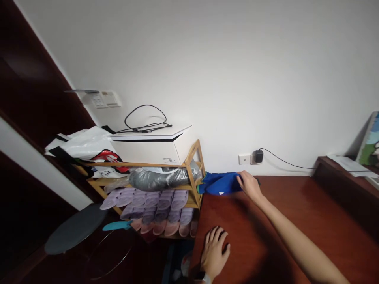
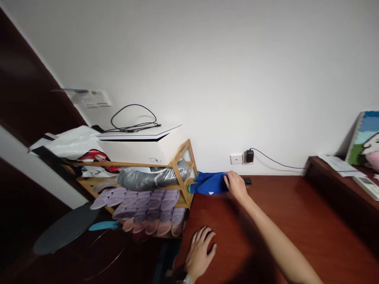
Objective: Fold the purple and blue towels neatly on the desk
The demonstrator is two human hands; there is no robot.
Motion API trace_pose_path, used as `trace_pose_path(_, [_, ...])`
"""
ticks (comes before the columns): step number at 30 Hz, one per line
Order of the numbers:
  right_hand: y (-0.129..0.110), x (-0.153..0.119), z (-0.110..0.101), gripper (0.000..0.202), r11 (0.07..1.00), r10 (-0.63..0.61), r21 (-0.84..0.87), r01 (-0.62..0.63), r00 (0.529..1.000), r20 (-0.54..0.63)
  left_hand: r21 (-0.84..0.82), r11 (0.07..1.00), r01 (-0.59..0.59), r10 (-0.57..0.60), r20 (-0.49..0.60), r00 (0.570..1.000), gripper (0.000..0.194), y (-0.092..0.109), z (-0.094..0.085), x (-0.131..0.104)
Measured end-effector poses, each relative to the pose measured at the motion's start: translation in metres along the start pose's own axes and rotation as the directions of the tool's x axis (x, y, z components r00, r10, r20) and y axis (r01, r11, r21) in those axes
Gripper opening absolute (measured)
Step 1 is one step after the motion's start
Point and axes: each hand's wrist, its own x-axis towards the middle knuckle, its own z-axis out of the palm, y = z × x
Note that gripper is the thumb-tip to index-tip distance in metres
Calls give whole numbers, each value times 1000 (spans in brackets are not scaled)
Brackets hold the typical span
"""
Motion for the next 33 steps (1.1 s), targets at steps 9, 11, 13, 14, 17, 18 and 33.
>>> trace_pose_path(9, [-36,-215,-67,14,983,122,100,-151,960,252,-60,993,-104,103,-28,994,28,21,-25,3])
trace_pose_path(11, [-38,-246,-70,18,949,224,167,-268,944,242,-133,985,-113,118,26,993,29,36,-28,-8])
trace_pose_path(13, [-37,-268,-74,32,878,333,290,-380,922,198,-274,960,-63,84,66,994,40,58,-21,-28])
trace_pose_path(14, [-37,-275,-76,41,823,386,377,-425,905,176,-369,929,-2,31,73,997,46,71,-14,-40])
trace_pose_path(17, [-39,-285,-84,60,588,496,641,-493,846,196,-645,749,152,-165,40,985,60,115,18,-76])
trace_pose_path(18, [-43,-285,-89,62,514,497,697,-499,836,233,-694,709,129,-178,2,984,67,129,28,-85])
trace_pose_path(33, [-20,-242,-185,53,714,300,634,-298,948,108,-734,678,38,-212,-146,966,25,163,-117,8])
